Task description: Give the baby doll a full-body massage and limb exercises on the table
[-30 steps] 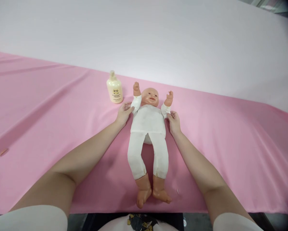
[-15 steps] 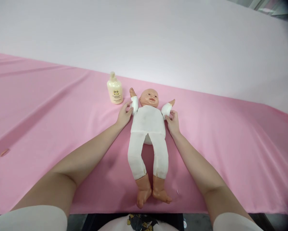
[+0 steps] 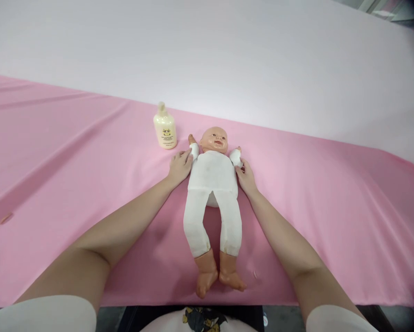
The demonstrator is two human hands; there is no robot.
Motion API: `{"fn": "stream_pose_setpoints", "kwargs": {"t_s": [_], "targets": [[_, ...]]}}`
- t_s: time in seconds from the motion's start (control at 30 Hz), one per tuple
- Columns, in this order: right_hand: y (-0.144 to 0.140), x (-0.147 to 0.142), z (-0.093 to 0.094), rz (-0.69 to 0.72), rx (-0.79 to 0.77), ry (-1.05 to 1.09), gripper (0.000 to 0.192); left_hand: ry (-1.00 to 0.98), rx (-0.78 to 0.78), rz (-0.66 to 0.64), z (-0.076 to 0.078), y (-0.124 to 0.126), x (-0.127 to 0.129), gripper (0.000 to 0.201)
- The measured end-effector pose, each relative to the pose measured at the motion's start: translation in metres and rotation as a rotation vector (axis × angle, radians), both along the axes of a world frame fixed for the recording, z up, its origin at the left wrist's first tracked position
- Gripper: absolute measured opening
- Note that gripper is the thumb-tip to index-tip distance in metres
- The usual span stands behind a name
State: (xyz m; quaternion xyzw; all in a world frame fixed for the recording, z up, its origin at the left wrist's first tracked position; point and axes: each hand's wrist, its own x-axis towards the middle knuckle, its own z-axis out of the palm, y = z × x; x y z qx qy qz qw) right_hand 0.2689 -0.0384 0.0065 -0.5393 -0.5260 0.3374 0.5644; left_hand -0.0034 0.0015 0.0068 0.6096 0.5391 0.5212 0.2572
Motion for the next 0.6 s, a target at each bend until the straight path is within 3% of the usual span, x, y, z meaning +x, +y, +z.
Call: {"fn": "stream_pose_setpoints", "kwargs": {"t_s": [0.2,0.6], "targets": [[0.000,0.000,0.001,-0.008,-0.020,-0.144,0.037,0.074,-0.004,-0.001,-0.006,0.005,-0.004,0.042],[0.007,0.005,-0.009,0.016,0.046,0.097,0.040,0.061,-0.134,-0.092,0.006,-0.005,-0.007,0.056]]}}
